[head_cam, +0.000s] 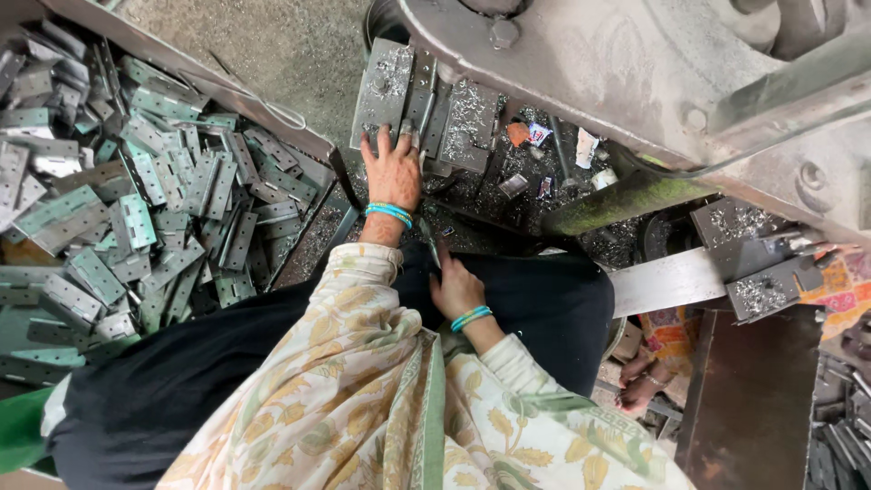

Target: The person sorts through a bin of metal hinge parts and then places individual hinges into a machine to be pressed.

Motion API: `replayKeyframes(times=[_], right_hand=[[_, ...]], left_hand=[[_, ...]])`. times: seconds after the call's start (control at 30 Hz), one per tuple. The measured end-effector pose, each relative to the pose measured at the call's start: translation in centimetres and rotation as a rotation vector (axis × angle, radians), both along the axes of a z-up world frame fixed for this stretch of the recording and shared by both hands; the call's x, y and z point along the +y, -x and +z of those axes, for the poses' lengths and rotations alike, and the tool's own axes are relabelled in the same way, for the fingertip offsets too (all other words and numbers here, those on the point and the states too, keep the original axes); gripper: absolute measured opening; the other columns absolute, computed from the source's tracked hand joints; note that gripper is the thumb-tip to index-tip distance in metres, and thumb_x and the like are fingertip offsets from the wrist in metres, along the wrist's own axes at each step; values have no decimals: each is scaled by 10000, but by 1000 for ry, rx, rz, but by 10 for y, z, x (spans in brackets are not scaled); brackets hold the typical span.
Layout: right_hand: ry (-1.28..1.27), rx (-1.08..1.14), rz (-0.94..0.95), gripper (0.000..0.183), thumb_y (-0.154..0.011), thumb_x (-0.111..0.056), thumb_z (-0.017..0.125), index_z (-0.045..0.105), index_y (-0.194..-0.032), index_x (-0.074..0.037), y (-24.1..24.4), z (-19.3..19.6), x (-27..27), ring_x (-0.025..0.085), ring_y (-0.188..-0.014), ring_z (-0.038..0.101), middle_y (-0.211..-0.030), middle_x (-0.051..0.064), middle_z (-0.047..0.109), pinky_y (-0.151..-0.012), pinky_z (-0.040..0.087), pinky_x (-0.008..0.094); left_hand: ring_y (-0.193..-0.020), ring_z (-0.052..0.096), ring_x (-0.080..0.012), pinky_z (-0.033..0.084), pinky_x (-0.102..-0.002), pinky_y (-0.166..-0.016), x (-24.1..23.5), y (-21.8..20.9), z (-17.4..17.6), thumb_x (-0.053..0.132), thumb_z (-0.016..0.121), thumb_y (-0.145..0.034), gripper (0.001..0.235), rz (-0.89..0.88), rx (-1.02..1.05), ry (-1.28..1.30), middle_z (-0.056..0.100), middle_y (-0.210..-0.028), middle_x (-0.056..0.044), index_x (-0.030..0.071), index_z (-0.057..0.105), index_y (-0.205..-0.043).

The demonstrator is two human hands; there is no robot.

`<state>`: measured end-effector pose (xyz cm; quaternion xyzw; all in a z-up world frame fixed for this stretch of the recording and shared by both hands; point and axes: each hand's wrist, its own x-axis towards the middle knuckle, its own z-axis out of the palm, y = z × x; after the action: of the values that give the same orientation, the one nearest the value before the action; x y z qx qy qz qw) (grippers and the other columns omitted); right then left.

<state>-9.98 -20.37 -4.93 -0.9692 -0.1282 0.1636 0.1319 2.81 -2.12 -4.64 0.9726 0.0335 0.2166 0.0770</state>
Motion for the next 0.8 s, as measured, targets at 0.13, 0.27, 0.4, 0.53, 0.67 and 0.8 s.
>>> replayKeyframes(times=[0.13, 0.27, 0.4, 0.53, 0.67, 0.8], right_hand=[[3, 13, 19, 804, -902, -280, 654, 281, -1603, -148, 0, 3, 0, 468, -879, 699, -1086, 217, 698, -766, 563, 586], [38, -15, 128, 749, -896, -283, 666, 349, -1530, -41, -22, 25, 2, 466, -908, 705, -1094, 253, 703, -783, 576, 564], [75, -1, 153, 726, -935, -298, 652, 349, -1548, -54, -30, 28, -2, 465, -920, 708, -1095, 264, 704, -797, 584, 551], [-23, 2, 17, 870, -899, -274, 660, 204, -1628, -143, 10, -14, -2, 488, -871, 693, -1138, 270, 659, -771, 555, 593], [-35, -20, -8, 886, -872, -287, 685, 211, -1614, -180, 19, -37, -3, 485, -897, 690, -1165, 253, 659, -780, 558, 595], [-14, 6, 55, 838, -885, -314, 685, 264, -1586, -130, -8, -8, -8, 483, -919, 686, -1131, 243, 676, -789, 556, 593]], left_hand=[[-1405, 395, -369, 218, -687, -1160, -1, 5, -3, 207, 539, -971, 390, -18, -46, -5, 609, -1408, -48, 104, 701, -1311], [-1405, 394, -372, 208, -703, -1161, 0, 5, 3, 207, 543, -955, 374, -9, 36, -26, 613, -1383, -38, 105, 712, -1273], [-1401, 399, -369, 210, -696, -1160, -2, 5, 7, 210, 547, -962, 352, 5, 55, -26, 621, -1362, -43, 96, 730, -1239], [-1392, 403, -365, 213, -690, -1165, -1, 4, 7, 212, 554, -952, 332, 12, 18, -9, 629, -1344, -39, 95, 742, -1199], [-1402, 404, -360, 213, -683, -1179, 1, 8, 4, 190, 559, -968, 313, -25, 9, 35, 635, -1327, -37, 94, 746, -1200], [-1392, 400, -370, 217, -696, -1151, 6, -1, 0, 192, 566, -923, 326, -47, -29, 31, 638, -1302, -39, 111, 752, -1178]])
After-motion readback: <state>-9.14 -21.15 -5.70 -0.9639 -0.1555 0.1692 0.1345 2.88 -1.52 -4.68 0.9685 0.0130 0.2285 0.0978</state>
